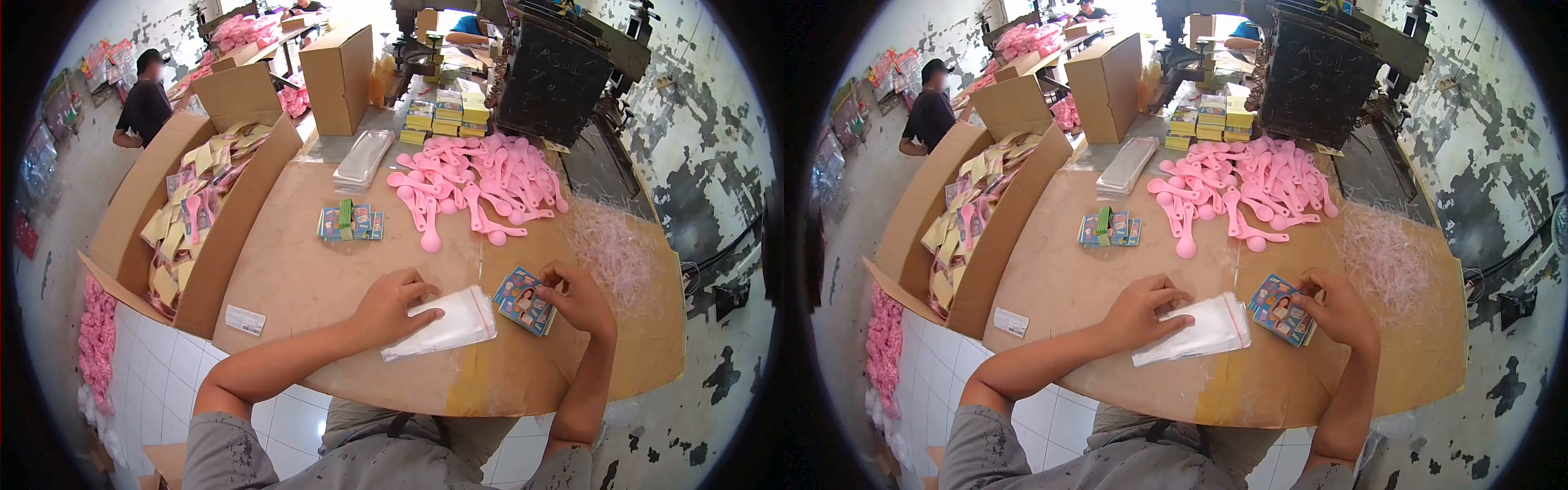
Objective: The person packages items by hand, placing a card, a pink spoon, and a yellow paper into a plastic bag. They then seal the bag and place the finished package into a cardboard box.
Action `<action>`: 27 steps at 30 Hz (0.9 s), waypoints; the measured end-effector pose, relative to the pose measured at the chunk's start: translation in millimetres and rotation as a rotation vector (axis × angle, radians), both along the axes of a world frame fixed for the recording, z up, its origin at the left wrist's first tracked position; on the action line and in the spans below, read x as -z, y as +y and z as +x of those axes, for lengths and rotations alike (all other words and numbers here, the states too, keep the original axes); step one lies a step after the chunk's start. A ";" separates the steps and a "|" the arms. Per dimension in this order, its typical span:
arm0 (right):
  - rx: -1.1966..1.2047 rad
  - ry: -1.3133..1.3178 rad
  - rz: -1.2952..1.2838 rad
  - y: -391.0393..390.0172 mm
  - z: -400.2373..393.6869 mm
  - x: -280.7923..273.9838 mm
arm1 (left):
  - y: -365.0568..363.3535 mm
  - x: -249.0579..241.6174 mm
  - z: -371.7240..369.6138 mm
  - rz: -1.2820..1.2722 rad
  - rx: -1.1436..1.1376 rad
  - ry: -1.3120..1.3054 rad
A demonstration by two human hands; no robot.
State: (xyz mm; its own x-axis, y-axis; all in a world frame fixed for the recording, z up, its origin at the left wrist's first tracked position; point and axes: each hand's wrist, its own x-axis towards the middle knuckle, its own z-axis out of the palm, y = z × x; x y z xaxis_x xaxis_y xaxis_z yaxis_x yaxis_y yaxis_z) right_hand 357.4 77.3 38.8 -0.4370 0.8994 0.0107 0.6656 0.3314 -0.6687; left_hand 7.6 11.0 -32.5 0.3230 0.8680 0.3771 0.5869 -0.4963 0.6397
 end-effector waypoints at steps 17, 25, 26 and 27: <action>-0.306 0.054 0.513 -12.8 -64.2 43.1 | 6.2 -1.9 -7.4 -0.152 0.044 -0.005; -0.345 0.078 0.515 -13.9 -70.5 38.9 | 8.2 -7.8 -9.8 -0.159 0.074 -0.042; -0.352 0.070 0.514 -13.8 -69.8 38.3 | 8.0 -7.2 -9.5 -0.145 0.082 -0.052; -0.366 0.066 0.510 -13.0 -69.5 37.6 | 8.4 -6.2 -9.8 -0.165 0.075 -0.058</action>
